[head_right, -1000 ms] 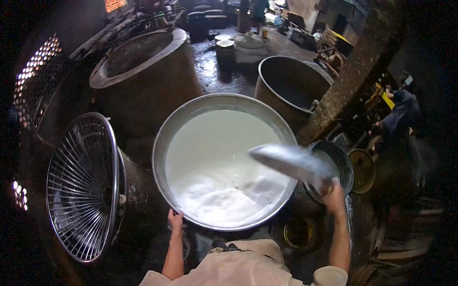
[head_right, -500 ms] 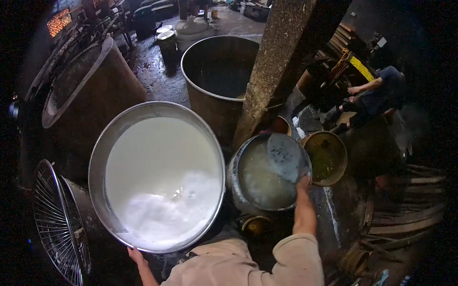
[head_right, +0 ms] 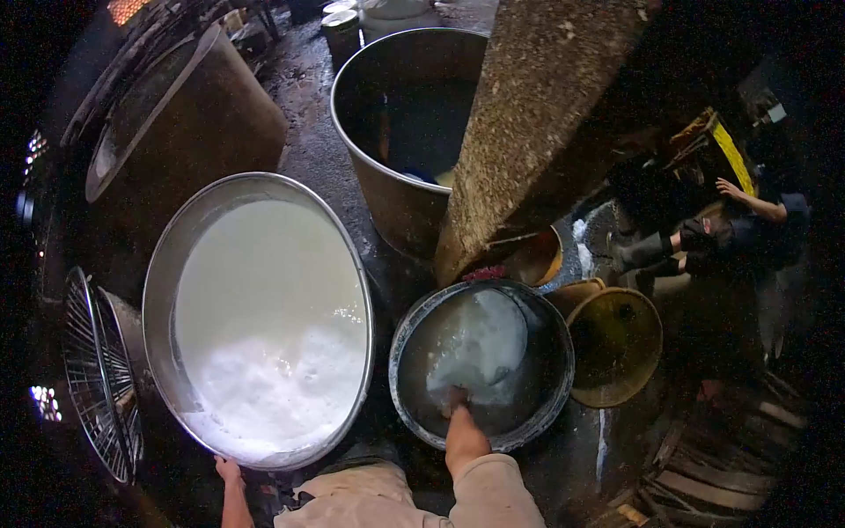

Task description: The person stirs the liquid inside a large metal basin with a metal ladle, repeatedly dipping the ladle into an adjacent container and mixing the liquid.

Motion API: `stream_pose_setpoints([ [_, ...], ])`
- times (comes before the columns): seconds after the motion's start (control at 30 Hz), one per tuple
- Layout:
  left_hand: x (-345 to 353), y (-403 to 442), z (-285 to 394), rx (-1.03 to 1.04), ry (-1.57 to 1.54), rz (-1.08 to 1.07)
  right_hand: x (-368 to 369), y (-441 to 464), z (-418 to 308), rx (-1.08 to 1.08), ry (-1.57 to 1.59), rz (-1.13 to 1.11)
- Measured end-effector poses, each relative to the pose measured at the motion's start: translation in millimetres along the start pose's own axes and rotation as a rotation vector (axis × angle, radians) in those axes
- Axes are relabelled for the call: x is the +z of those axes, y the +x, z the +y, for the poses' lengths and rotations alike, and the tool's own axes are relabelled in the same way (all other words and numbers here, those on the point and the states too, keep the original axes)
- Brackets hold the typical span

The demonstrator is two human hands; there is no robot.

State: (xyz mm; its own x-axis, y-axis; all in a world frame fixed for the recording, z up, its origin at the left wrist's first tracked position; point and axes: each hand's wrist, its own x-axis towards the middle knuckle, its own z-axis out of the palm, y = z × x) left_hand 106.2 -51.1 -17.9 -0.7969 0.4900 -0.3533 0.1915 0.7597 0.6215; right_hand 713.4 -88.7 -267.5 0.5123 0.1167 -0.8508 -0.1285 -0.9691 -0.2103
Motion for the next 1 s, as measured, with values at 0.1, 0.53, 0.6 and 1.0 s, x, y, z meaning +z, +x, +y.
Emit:
stream_pose_setpoints([
  [0.1,1,0,6,-0.066,0.106,0.027,6,4,-4,0.012,0.052,-0.145],
  [0.53,-1,22,-12,0.049,0.362,0.065,-68,-40,11,-0.054,0.814,-0.675],
  [0.6,0,20,-14,0.048,0.270,0.035,-83,-55,3,-0.041,0.541,-0.499],
  [1.0,2,32,-41,0.084,0.040,0.013,-205,-200,-18,-0.084,0.373,-0.363],
])
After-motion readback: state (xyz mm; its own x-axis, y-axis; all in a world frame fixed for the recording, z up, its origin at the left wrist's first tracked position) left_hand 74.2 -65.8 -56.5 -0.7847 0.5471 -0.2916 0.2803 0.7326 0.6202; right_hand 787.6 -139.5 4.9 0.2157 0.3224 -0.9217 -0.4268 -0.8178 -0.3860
